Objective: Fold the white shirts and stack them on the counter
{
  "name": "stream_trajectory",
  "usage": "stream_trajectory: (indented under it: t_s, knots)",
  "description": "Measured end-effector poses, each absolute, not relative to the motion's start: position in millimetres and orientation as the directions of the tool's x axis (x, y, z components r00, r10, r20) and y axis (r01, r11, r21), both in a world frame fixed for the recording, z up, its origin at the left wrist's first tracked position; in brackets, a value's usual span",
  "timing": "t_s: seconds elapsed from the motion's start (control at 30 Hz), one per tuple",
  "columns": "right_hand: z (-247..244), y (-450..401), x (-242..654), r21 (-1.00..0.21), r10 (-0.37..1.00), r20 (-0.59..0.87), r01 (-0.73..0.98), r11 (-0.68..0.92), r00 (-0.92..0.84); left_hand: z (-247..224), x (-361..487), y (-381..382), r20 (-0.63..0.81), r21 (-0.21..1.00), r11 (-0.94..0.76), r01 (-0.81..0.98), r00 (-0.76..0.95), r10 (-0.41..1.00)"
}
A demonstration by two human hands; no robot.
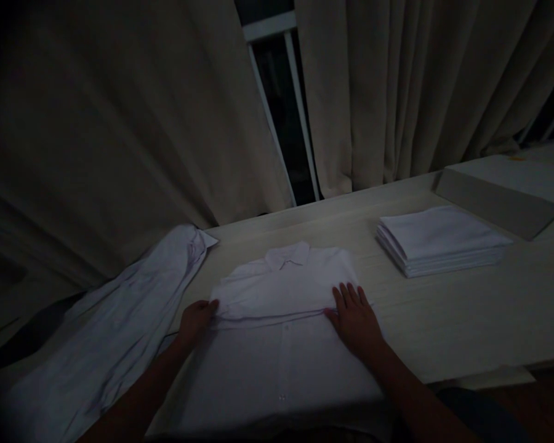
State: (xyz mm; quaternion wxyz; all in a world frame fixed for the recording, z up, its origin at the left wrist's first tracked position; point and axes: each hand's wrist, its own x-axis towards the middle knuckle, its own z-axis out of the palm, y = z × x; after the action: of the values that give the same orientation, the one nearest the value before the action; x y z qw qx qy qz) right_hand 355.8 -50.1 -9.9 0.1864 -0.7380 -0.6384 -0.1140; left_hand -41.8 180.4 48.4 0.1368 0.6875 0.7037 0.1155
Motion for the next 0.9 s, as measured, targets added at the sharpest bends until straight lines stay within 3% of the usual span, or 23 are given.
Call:
stream_trajectory:
  t_s: [0.17,0.27,0.4,0.5,0.57,0.67,0.9]
  knots:
    - [1.3,-50.4,357.3,-0.121,0.894,0.361,0.964,-0.236,0.264,45.2,-55.3,172.6,-0.013,0.304,0.028,0.952,-0.026,1.0]
    - [11.1,-49.1,363.0,-0.123,0.882,0.386,0.962,-0.242,0.271,44.9,-44.8,169.1,0.106,0.292,-0.015,0.956,-0.017,0.994]
    - [10.3,-46.1,370.0,-0.129,0.869,0.407,0.96,-0.25,0.281,39.4,-17.5,160.4,0.298,0.179,-0.38,0.907,0.318,0.9]
    - [-2.6,-46.8,368.7,-0.137,0.911,0.34,0.97,-0.2,0.235,25.5,-5.1,151.7,0.171,0.02,-0.541,0.841,0.53,0.831]
    - [-11.1,-48.9,367.3,-0.158,0.923,0.299,0.967,-0.2,0.24,15.3,-3.9,146.4,0.079,-0.052,-0.523,0.851,0.525,0.847]
    - [-17.2,-51.4,370.7,-0.184,0.921,0.297,0.962,-0.203,0.252,6.1,-5.3,137.3,0.074,-0.115,-0.479,0.87,0.488,0.87]
    - [-13.3,-43.9,399.0,-0.189,0.931,0.323,0.975,-0.114,0.171,7.4,8.0,100.3,0.119,-0.112,-0.36,0.926,0.372,0.92]
